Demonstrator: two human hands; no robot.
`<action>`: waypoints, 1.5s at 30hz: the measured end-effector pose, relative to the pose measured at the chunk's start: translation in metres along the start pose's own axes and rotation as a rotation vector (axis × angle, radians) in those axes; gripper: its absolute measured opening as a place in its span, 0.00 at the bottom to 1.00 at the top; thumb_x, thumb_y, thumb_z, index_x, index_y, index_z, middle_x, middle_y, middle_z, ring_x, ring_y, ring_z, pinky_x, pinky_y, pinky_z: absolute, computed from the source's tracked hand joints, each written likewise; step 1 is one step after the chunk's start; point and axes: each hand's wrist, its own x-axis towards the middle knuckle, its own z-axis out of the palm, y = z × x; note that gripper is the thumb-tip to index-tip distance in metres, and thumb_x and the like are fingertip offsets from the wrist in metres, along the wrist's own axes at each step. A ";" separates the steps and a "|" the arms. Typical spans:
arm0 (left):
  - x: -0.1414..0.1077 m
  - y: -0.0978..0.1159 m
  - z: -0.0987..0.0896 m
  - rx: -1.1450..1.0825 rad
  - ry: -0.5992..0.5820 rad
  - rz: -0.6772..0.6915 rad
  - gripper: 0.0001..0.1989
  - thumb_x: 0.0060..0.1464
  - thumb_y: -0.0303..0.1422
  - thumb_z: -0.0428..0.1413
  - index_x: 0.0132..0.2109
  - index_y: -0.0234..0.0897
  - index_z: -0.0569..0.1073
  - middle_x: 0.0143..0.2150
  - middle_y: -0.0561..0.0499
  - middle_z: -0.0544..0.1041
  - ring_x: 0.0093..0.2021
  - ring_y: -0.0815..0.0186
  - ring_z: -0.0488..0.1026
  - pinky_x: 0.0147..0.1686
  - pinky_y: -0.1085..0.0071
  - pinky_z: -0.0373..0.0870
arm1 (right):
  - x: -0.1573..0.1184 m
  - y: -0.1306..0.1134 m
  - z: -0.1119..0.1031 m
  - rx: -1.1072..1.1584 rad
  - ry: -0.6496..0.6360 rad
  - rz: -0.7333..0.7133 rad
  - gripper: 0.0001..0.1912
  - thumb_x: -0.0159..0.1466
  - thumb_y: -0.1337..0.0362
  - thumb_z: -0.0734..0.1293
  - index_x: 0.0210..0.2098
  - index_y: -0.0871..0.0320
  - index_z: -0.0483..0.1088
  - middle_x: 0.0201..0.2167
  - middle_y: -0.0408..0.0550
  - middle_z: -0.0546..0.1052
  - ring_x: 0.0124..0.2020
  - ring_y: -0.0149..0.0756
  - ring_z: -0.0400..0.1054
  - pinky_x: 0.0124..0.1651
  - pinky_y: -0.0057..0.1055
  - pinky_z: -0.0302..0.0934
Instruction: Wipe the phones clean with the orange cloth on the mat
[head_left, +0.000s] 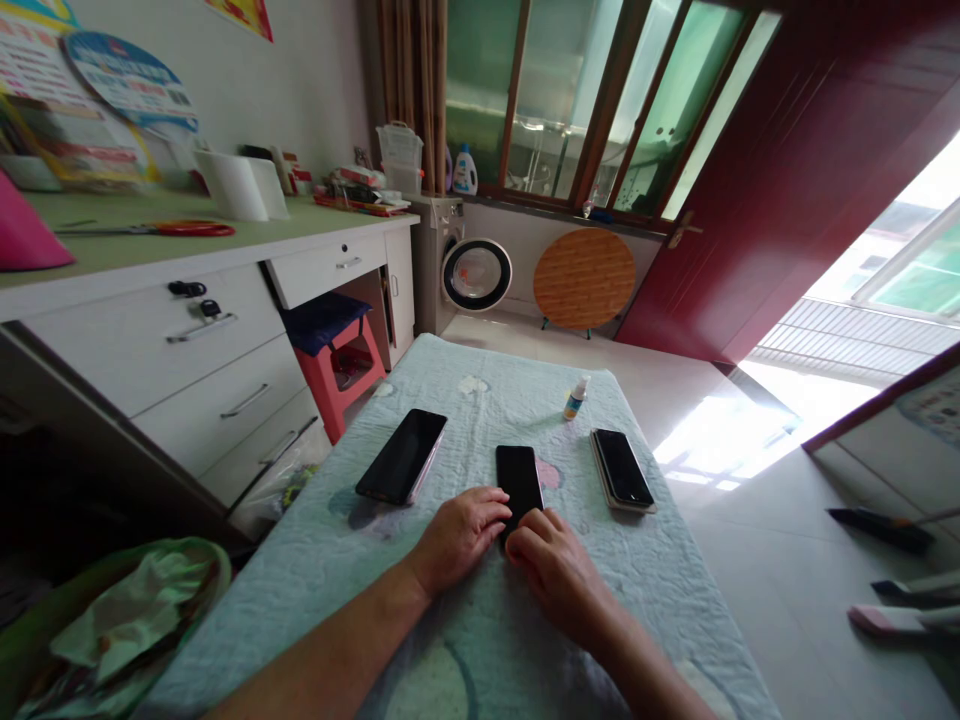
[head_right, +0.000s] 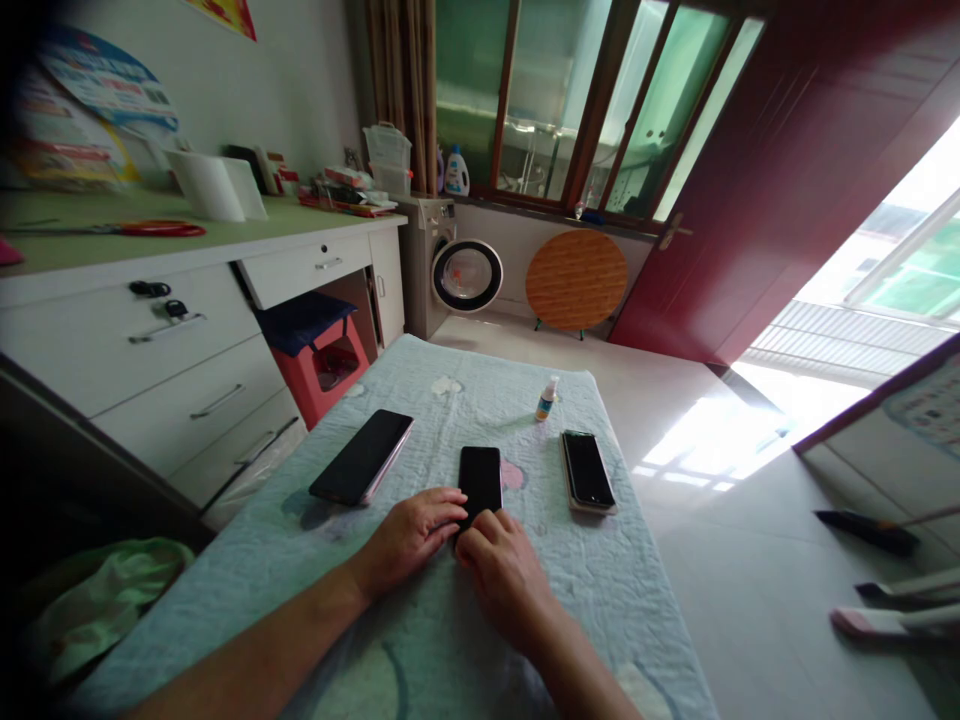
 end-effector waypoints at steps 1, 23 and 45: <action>0.000 0.000 -0.001 0.000 -0.010 -0.002 0.11 0.57 0.26 0.56 0.45 0.39 0.78 0.52 0.49 0.77 0.55 0.62 0.72 0.57 0.64 0.67 | 0.001 -0.002 0.003 -0.035 0.010 -0.004 0.05 0.66 0.71 0.64 0.34 0.57 0.68 0.34 0.45 0.70 0.37 0.35 0.60 0.40 0.31 0.56; -0.001 0.002 -0.001 0.068 -0.022 0.075 0.15 0.56 0.22 0.54 0.47 0.38 0.78 0.54 0.47 0.76 0.56 0.62 0.72 0.57 0.64 0.68 | -0.008 0.006 -0.011 -0.180 -0.048 0.124 0.06 0.64 0.71 0.66 0.31 0.57 0.70 0.33 0.45 0.70 0.36 0.36 0.62 0.37 0.31 0.55; 0.001 0.008 -0.010 0.000 -0.080 0.010 0.12 0.57 0.27 0.54 0.46 0.40 0.78 0.54 0.48 0.76 0.56 0.62 0.72 0.58 0.65 0.66 | 0.016 -0.016 0.007 -0.261 -0.062 -0.027 0.02 0.65 0.69 0.65 0.37 0.57 0.70 0.37 0.47 0.72 0.38 0.37 0.63 0.38 0.33 0.55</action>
